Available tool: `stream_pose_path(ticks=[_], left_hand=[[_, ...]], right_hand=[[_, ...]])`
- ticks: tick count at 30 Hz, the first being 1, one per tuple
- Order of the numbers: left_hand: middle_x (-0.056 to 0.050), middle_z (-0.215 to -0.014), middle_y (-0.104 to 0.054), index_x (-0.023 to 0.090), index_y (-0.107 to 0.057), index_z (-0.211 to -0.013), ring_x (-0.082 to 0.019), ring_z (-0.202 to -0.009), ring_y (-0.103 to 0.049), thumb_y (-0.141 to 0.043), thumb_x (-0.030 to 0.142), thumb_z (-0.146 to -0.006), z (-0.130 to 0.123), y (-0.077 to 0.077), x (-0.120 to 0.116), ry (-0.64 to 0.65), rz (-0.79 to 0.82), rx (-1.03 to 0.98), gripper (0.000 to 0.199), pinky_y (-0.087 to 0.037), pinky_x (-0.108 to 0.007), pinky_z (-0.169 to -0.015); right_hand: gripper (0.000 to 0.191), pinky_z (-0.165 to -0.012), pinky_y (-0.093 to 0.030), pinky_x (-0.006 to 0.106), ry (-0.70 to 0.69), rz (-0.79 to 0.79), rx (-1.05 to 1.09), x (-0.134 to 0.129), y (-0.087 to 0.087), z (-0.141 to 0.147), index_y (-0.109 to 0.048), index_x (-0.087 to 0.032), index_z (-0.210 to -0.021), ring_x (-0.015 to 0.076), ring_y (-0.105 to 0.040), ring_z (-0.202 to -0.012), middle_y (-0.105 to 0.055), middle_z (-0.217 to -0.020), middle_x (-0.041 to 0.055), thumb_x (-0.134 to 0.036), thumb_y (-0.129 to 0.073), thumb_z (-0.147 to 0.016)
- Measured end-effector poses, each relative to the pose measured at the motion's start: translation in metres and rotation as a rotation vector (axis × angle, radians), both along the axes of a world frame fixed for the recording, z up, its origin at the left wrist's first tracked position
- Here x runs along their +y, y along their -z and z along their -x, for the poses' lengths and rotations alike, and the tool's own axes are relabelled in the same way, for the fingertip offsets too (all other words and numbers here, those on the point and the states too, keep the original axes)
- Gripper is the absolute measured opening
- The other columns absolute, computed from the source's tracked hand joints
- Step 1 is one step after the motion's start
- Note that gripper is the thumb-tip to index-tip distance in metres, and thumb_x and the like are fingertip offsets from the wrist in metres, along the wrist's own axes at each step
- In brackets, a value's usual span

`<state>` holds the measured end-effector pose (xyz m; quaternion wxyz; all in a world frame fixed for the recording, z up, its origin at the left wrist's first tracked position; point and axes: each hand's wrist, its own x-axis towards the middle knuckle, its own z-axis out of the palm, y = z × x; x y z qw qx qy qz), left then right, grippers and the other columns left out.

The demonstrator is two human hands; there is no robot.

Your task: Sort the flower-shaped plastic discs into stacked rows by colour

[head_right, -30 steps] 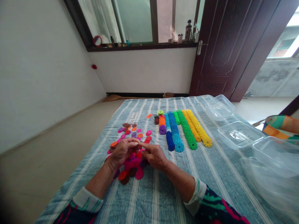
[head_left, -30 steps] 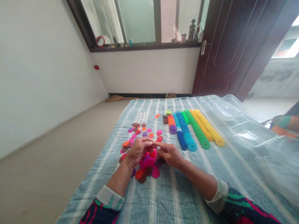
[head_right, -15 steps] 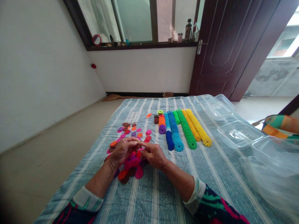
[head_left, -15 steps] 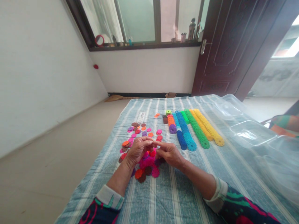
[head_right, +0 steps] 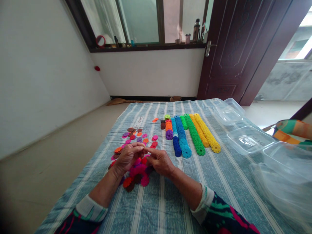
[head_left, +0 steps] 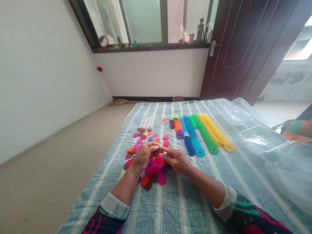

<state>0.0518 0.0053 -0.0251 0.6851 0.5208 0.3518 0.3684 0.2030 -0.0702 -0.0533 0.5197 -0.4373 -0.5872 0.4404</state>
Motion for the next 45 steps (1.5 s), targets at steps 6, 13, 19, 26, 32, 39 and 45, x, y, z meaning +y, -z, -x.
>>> stream_pose_path(ticks=[6,13,19,26,32,39,45], left_hand=[[-0.006,-0.067,-0.07,0.011,-0.071,-0.074,-0.011,-0.056,-0.06,-0.075,0.022,-0.063,0.003,0.003,0.003,0.02,0.005,0.013,0.016,-0.048,-0.023,-0.057],[-0.003,-0.061,-0.067,0.011,-0.068,-0.071,-0.01,-0.049,-0.056,-0.074,0.021,-0.061,0.001,0.0,0.001,0.02,0.01,0.002,0.016,-0.044,-0.02,-0.049],[-0.002,-0.059,-0.066,0.012,-0.066,-0.071,-0.009,-0.047,-0.055,-0.073,0.022,-0.061,-0.003,-0.001,-0.001,0.029,0.026,-0.023,0.016,-0.043,-0.02,-0.047],[-0.005,-0.069,-0.071,0.01,-0.07,-0.079,-0.01,-0.057,-0.061,-0.076,0.028,-0.066,-0.001,0.002,0.002,0.069,0.016,0.069,0.022,-0.046,-0.02,-0.056],[-0.004,-0.066,-0.069,0.011,-0.068,-0.079,-0.009,-0.053,-0.058,-0.077,0.031,-0.068,0.004,0.006,0.005,0.128,0.03,0.083,0.025,-0.043,-0.019,-0.052],[-0.003,-0.061,-0.066,0.01,-0.067,-0.074,-0.008,-0.048,-0.054,-0.076,0.027,-0.064,-0.002,0.005,0.002,0.07,0.025,0.059,0.022,-0.04,-0.019,-0.048],[-0.002,-0.06,-0.064,0.009,-0.068,-0.072,-0.007,-0.048,-0.051,-0.077,0.025,-0.064,-0.008,0.005,-0.003,0.077,0.04,0.028,0.02,-0.038,-0.018,-0.047]], right_hand=[[0.047,-0.048,-0.035,0.02,-0.013,0.013,0.008,0.001,0.0,-0.002,-0.064,-0.018,-0.129,0.0079,-0.041,-0.049,-0.06,-0.059,-0.0032,-0.027,-0.056,-0.083],[0.043,-0.049,-0.037,0.021,-0.008,0.0,0.023,0.0,0.0,-0.001,-0.067,-0.016,-0.123,0.0081,-0.042,-0.049,-0.06,-0.06,-0.0027,-0.028,-0.057,-0.083],[0.042,-0.048,-0.036,0.021,0.005,-0.007,0.026,0.0,0.0,0.0,-0.068,-0.017,-0.123,0.0078,-0.041,-0.048,-0.058,-0.058,-0.0033,-0.029,-0.057,-0.084],[0.045,-0.048,-0.035,0.019,0.003,-0.004,0.042,0.001,0.001,-0.002,-0.066,-0.017,-0.125,0.0068,-0.041,-0.048,-0.06,-0.061,-0.0033,-0.029,-0.056,-0.083],[0.045,-0.049,-0.035,0.019,0.002,-0.006,0.029,0.003,0.007,-0.001,-0.066,-0.017,-0.126,0.0071,-0.042,-0.048,-0.059,-0.059,-0.0033,-0.03,-0.057,-0.084],[0.047,-0.048,-0.034,0.019,0.019,-0.013,0.01,0.004,0.009,-0.003,-0.064,-0.017,-0.128,0.0073,-0.04,-0.049,-0.055,-0.058,-0.0035,-0.029,-0.057,-0.084],[0.045,-0.051,-0.034,0.019,0.013,-0.088,-0.003,0.003,-0.001,-0.002,-0.063,-0.019,-0.129,0.0066,-0.039,-0.052,-0.055,-0.062,-0.0046,-0.031,-0.055,-0.087]])
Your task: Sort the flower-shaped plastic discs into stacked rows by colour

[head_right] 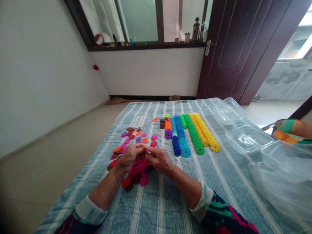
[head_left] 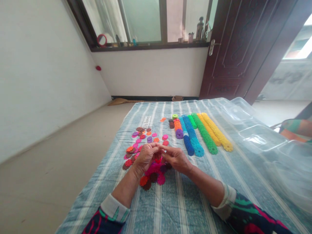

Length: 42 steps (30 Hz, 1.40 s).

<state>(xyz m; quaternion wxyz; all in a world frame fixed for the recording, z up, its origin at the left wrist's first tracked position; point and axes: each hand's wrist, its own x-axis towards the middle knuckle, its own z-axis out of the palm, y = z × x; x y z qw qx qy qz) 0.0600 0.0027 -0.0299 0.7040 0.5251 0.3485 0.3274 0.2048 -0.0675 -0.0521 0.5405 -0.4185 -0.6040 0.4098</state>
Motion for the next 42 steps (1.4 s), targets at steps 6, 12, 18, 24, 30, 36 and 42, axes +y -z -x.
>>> stream_pose_path(ticks=[6,12,18,24,30,36,42], left_hand=[[-0.005,-0.069,-0.068,0.01,-0.069,-0.08,-0.011,-0.059,-0.06,-0.078,0.031,-0.068,0.006,-0.002,0.003,0.059,0.044,-0.052,0.025,-0.047,-0.021,-0.057],[-0.005,-0.067,-0.067,0.01,-0.07,-0.079,-0.009,-0.055,-0.057,-0.079,0.031,-0.07,0.012,-0.001,0.005,0.066,0.009,-0.039,0.025,-0.043,-0.019,-0.052],[-0.004,-0.064,-0.065,0.01,-0.07,-0.074,-0.008,-0.054,-0.056,-0.081,0.028,-0.066,0.014,-0.004,0.004,0.083,0.026,-0.067,0.022,-0.043,-0.019,-0.053],[-0.004,-0.064,-0.066,0.009,-0.071,-0.076,-0.009,-0.054,-0.058,-0.08,0.024,-0.064,0.012,-0.005,0.003,0.085,0.063,-0.095,0.021,-0.045,-0.019,-0.053],[-0.004,-0.062,-0.066,0.01,-0.069,-0.073,-0.01,-0.052,-0.057,-0.075,0.021,-0.064,0.01,-0.006,0.002,0.041,0.059,-0.076,0.016,-0.044,-0.02,-0.051],[-0.003,-0.058,-0.064,0.011,-0.066,-0.068,-0.009,-0.048,-0.053,-0.072,0.021,-0.063,0.008,-0.006,0.002,0.0,0.021,-0.039,0.013,-0.04,-0.02,-0.048],[-0.002,-0.056,-0.062,0.011,-0.066,-0.068,-0.009,-0.046,-0.052,-0.071,0.023,-0.063,0.006,-0.004,0.001,-0.028,-0.021,-0.014,0.014,-0.039,-0.021,-0.047]], right_hand=[[0.046,-0.051,-0.039,0.02,-0.01,0.029,0.069,0.002,-0.001,-0.001,-0.064,-0.018,-0.129,0.0073,-0.045,-0.051,-0.061,-0.062,-0.003,-0.034,-0.059,-0.086],[0.045,-0.049,-0.042,0.02,-0.026,0.117,0.136,0.001,0.0,-0.001,-0.067,-0.02,-0.124,0.0077,-0.05,-0.049,-0.064,-0.062,-0.0018,-0.037,-0.062,-0.083],[0.047,-0.05,-0.047,0.022,-0.052,0.192,0.181,-0.003,-0.003,-0.002,-0.066,-0.02,-0.125,0.0093,-0.056,-0.051,-0.067,-0.063,-0.0009,-0.037,-0.064,-0.081],[0.05,-0.051,-0.048,0.022,-0.048,0.195,0.181,-0.002,0.0,-0.002,-0.066,-0.019,-0.126,0.009,-0.055,-0.05,-0.067,-0.063,-0.0011,-0.039,-0.066,-0.08],[0.046,-0.054,-0.046,0.022,-0.042,0.112,0.127,0.001,0.002,-0.003,-0.069,-0.018,-0.121,0.0091,-0.055,-0.053,-0.067,-0.064,-0.0006,-0.041,-0.065,-0.082],[0.044,-0.054,-0.043,0.021,-0.025,0.066,0.098,0.002,0.002,-0.002,-0.071,-0.018,-0.118,0.0093,-0.055,-0.055,-0.065,-0.065,-0.0006,-0.044,-0.064,-0.084],[0.042,-0.052,-0.04,0.02,-0.009,0.049,0.079,0.002,0.003,-0.002,-0.071,-0.018,-0.118,0.0082,-0.05,-0.053,-0.063,-0.062,-0.0014,-0.043,-0.063,-0.085]])
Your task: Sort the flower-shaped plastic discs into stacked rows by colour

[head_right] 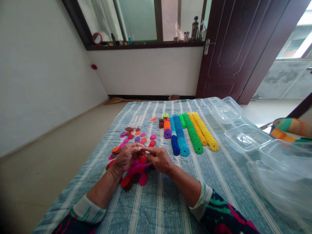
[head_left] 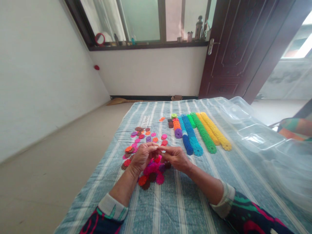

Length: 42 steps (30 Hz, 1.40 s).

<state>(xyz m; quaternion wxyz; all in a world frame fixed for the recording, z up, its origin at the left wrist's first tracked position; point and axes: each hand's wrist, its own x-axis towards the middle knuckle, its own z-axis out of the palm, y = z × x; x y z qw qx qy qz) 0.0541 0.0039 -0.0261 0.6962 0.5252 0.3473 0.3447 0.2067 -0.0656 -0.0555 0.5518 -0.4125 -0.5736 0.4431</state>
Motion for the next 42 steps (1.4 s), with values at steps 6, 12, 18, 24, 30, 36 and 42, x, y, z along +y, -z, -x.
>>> stream_pose_path(ticks=[6,12,18,24,30,36,42], left_hand=[[-0.002,-0.059,-0.064,0.012,-0.067,-0.073,-0.009,-0.047,-0.052,-0.068,0.027,-0.068,0.0003,0.0027,0.0008,0.009,-0.063,0.088,0.016,-0.036,-0.02,-0.047],[-0.001,-0.057,-0.063,0.013,-0.066,-0.069,-0.007,-0.045,-0.048,-0.07,0.029,-0.069,0.0035,0.006,0.0048,0.052,-0.087,0.15,0.017,-0.033,-0.018,-0.046],[-0.002,-0.058,-0.063,0.013,-0.065,-0.068,-0.008,-0.046,-0.049,-0.069,0.029,-0.069,0.0036,0.0068,0.0062,0.044,-0.103,0.129,0.017,-0.035,-0.02,-0.047],[-0.003,-0.057,-0.063,0.012,-0.065,-0.068,-0.008,-0.047,-0.049,-0.068,0.028,-0.069,0.0021,0.0051,0.004,0.035,-0.105,0.114,0.015,-0.036,-0.02,-0.048],[-0.002,-0.055,-0.062,0.012,-0.065,-0.067,-0.008,-0.046,-0.048,-0.067,0.025,-0.068,-0.0013,0.0008,-0.0009,-0.002,-0.101,0.086,0.014,-0.035,-0.019,-0.047],[-0.003,-0.062,-0.065,0.012,-0.068,-0.072,-0.008,-0.051,-0.052,-0.071,0.032,-0.071,0.001,0.0002,0.0003,0.067,-0.07,0.066,0.02,-0.038,-0.02,-0.051],[-0.003,-0.06,-0.065,0.013,-0.069,-0.074,-0.009,-0.05,-0.053,-0.069,0.03,-0.073,0.0034,0.0011,0.0015,0.1,-0.079,0.061,0.017,-0.04,-0.021,-0.052]], right_hand=[[0.046,-0.052,-0.039,0.02,0.0,0.03,-0.012,0.0004,0.0033,0.0003,-0.069,-0.017,-0.12,0.008,-0.047,-0.051,-0.063,-0.061,-0.0014,-0.047,-0.062,-0.086],[0.044,-0.05,-0.037,0.02,0.001,0.052,-0.026,-0.0005,0.0049,0.0004,-0.069,-0.018,-0.121,0.0081,-0.047,-0.05,-0.063,-0.06,-0.0014,-0.042,-0.061,-0.086],[0.044,-0.052,-0.039,0.021,-0.001,0.05,-0.029,-0.0011,0.0055,0.0005,-0.068,-0.019,-0.123,0.0085,-0.047,-0.051,-0.063,-0.061,-0.002,-0.037,-0.06,-0.084],[0.042,-0.053,-0.039,0.021,0.012,0.022,-0.034,-0.0005,0.0061,0.0001,-0.068,-0.018,-0.122,0.0083,-0.047,-0.052,-0.063,-0.062,-0.0021,-0.029,-0.057,-0.083],[0.042,-0.052,-0.039,0.02,0.01,0.008,-0.028,-0.0006,0.003,0.0011,-0.069,-0.019,-0.121,0.0082,-0.048,-0.053,-0.063,-0.064,-0.0017,-0.037,-0.06,-0.084],[0.046,-0.056,-0.046,0.023,0.022,0.055,0.018,0.0008,-0.0009,-0.0024,-0.07,-0.019,-0.12,0.0086,-0.052,-0.052,-0.067,-0.062,-0.0008,-0.045,-0.065,-0.082],[0.04,-0.056,-0.05,0.025,0.009,0.068,0.026,-0.0012,-0.0027,-0.004,-0.072,-0.019,-0.115,0.0102,-0.057,-0.052,-0.069,-0.062,0.0,-0.039,-0.062,-0.082]])
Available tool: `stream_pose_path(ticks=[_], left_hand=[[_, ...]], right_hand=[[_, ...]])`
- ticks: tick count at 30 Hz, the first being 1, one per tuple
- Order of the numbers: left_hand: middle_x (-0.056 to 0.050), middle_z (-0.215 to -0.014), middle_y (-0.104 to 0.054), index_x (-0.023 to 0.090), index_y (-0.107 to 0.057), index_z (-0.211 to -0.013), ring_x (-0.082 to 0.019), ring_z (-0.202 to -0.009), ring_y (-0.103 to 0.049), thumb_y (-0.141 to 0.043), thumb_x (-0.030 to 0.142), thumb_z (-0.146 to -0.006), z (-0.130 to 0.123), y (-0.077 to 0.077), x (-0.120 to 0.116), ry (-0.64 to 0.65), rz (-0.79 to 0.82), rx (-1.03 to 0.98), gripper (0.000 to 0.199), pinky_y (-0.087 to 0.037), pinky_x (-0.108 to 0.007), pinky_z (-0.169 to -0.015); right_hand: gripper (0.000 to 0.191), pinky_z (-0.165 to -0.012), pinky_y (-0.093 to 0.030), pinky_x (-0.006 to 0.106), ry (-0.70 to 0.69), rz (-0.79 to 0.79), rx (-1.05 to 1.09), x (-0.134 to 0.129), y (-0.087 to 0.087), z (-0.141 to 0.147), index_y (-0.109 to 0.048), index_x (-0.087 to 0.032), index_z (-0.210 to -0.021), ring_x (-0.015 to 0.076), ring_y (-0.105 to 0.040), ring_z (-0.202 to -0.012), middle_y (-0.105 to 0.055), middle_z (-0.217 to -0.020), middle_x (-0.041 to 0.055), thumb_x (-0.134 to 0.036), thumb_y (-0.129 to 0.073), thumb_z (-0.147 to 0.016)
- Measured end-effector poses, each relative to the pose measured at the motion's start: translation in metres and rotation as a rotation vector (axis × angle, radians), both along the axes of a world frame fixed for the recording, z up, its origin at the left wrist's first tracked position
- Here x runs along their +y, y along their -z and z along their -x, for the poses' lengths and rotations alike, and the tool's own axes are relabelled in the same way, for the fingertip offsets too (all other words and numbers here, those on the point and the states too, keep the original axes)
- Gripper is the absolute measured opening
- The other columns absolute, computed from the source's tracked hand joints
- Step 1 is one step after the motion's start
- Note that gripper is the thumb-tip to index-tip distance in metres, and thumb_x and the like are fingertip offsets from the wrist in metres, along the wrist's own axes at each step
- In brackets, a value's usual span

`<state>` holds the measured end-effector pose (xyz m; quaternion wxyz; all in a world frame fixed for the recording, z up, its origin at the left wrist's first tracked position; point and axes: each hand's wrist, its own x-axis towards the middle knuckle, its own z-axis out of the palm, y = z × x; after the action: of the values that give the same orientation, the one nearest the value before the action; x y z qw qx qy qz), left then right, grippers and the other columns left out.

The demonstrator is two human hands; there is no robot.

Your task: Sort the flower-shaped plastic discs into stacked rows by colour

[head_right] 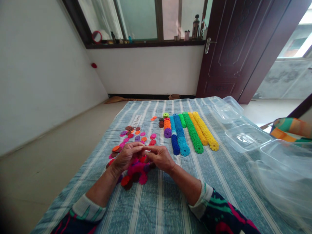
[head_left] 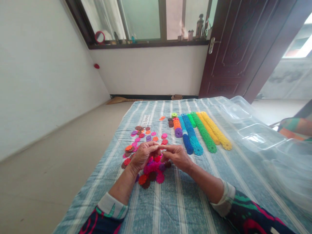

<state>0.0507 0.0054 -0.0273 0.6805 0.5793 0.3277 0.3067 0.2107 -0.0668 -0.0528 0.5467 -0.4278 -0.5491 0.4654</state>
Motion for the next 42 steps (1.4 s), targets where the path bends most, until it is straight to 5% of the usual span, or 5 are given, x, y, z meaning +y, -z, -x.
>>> stream_pose_path(ticks=[14,42], left_hand=[[-0.002,-0.054,-0.061,0.012,-0.065,-0.066,-0.009,-0.047,-0.05,-0.067,0.027,-0.068,-0.004,-0.004,-0.004,-0.055,-0.012,-0.022,0.015,-0.036,-0.021,-0.049],[0.0,-0.048,-0.056,0.012,-0.06,-0.063,-0.009,-0.045,-0.05,-0.063,0.016,-0.067,-0.013,-0.005,-0.012,-0.069,0.287,-0.26,0.007,-0.042,-0.019,-0.049]], right_hand=[[0.038,-0.053,-0.048,0.023,0.026,-0.015,-0.015,0.0,-0.001,0.002,-0.073,-0.018,-0.113,0.0095,-0.056,-0.052,-0.068,-0.062,-0.0006,-0.031,-0.061,-0.08],[0.031,-0.052,-0.047,0.02,-0.052,-0.049,0.159,-0.001,-0.003,0.003,-0.075,-0.022,-0.107,0.0095,-0.06,-0.057,-0.069,-0.068,-0.0009,-0.033,-0.067,-0.08]])
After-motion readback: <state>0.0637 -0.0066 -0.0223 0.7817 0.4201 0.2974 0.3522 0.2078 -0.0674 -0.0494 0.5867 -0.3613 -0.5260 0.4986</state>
